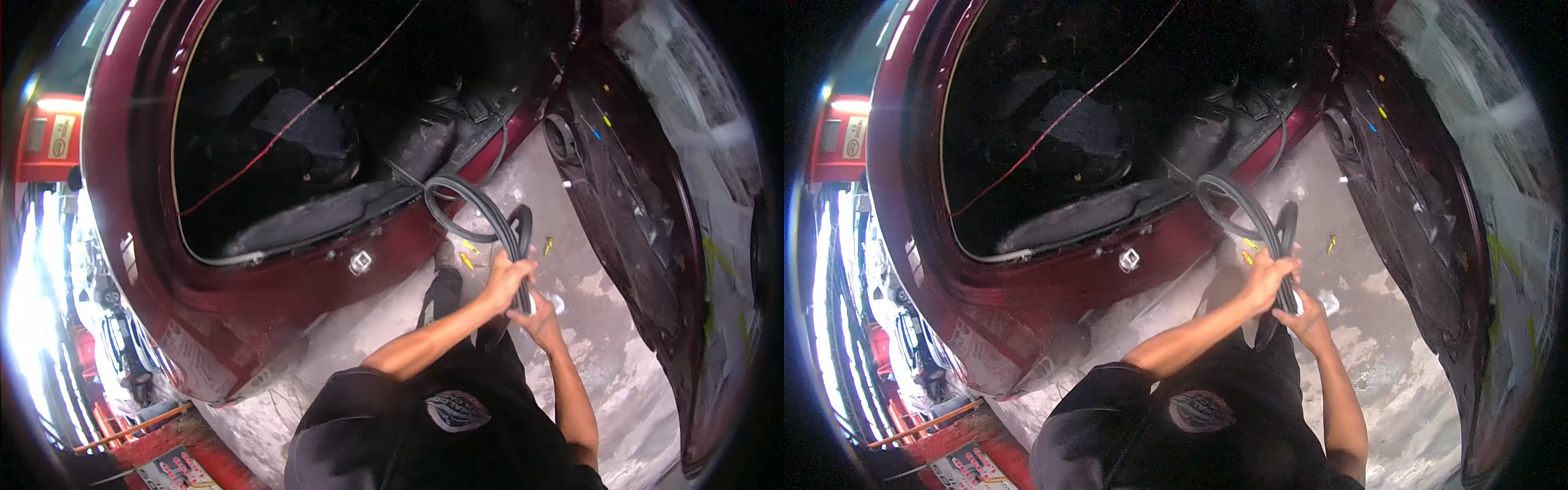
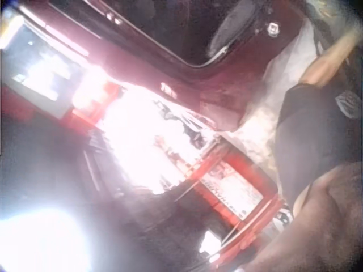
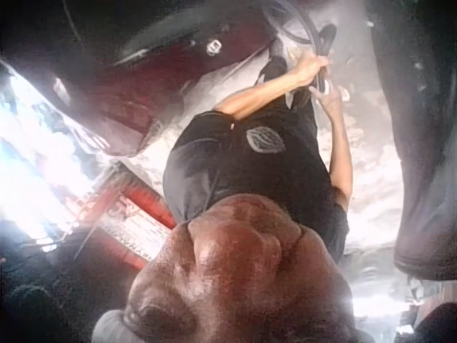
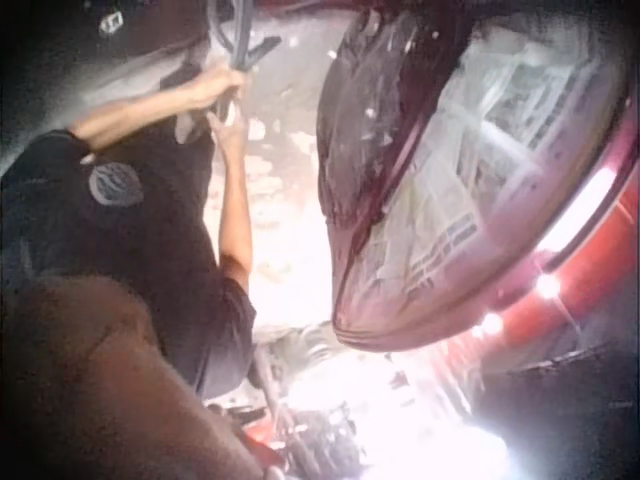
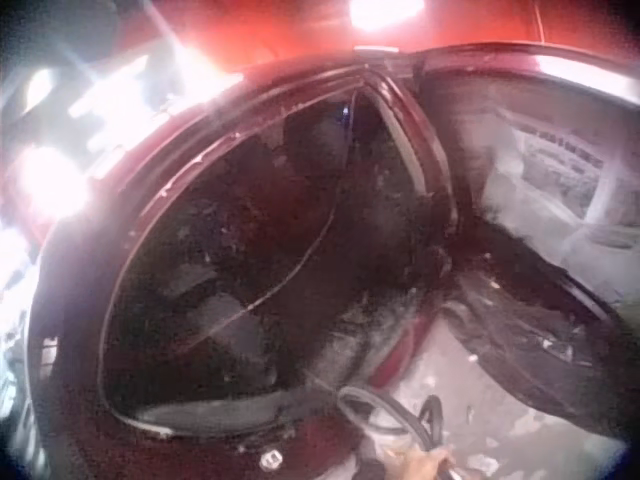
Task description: The person cleans the trunk opening of a maroon car with a cloth, then installs a black rubber sealant strip along the edge using a screwdriver to secure clips. The person wipes the area again after installation.
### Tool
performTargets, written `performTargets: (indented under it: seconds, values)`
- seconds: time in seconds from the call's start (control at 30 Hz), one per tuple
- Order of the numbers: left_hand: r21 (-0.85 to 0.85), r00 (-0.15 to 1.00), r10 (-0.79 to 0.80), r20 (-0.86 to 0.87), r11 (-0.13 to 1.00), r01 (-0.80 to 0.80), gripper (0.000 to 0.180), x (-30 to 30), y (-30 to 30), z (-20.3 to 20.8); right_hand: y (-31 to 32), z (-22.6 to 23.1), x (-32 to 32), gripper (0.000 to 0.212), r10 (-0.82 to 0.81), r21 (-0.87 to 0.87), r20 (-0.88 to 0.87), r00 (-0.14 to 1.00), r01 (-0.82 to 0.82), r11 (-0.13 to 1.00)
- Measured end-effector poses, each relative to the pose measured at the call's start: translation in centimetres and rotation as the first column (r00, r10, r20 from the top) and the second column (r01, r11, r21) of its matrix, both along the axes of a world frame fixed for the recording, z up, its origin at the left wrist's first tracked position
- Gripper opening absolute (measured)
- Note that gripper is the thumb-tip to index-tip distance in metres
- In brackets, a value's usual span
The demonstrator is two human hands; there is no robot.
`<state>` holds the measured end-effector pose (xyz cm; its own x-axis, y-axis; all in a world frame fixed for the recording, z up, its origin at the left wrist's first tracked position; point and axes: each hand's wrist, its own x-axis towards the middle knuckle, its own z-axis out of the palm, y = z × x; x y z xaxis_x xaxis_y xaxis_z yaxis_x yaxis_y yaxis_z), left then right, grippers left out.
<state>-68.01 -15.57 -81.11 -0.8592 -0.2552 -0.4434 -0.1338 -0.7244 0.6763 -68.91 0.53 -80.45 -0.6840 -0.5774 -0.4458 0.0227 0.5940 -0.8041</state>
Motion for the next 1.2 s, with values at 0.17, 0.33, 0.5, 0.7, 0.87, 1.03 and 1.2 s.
performTargets:
  seconds: [0.17, 0.33, 0.5, 0.7, 0.87, 1.03, 1.2]
  values:
    - [-0.012, 0.998, 0.071, -0.001, 0.997, -0.071, 0.031, -2.2, -4.6, 2.8, -2.7, 1.6, -2.0, 0.074, -0.084, -0.087, 0.145, 0.986, 0.097, 0.991]
    - [-0.120, 0.968, 0.246, 0.052, 0.964, -0.239, 0.028, -4.6, -16.0, 8.1, -6.7, 0.2, -3.5, 0.068, -0.214, -0.061, 0.189, 0.958, 0.229, 0.971]
    - [-0.227, 0.907, 0.418, -0.046, 0.880, -0.417, 0.023, -9.1, -27.6, 10.1, -13.0, -2.5, -8.5, 0.047, -0.322, -0.054, 0.074, 0.944, 0.326, 0.944]
    - [-0.349, 0.805, 0.491, -0.334, 0.729, -0.589, 0.020, -15.1, -45.4, 7.3, -21.8, -7.8, -12.1, 0.038, -0.269, -0.258, -0.016, 0.963, 0.255, 0.932]
    - [-0.493, 0.726, 0.513, -0.459, 0.533, -0.688, 0.015, -16.7, -59.2, 6.9, -25.7, -13.1, -11.5, 0.040, -0.198, -0.173, 0.129, 0.972, 0.218, 0.960]
    - [-0.685, 0.782, 0.612, -0.118, 0.520, -0.510, 0.021, -12.7, -75.7, 1.5, -26.4, -19.4, -11.0, 0.038, -0.197, -0.166, 0.144, 0.970, 0.220, 0.961]
    - [-0.711, 0.729, 0.679, 0.084, 0.553, -0.433, 0.025, -7.3, -83.4, -9.8, -30.2, -22.5, -17.7, 0.037, -0.308, -0.215, -0.187, 0.933, 0.267, 0.939]
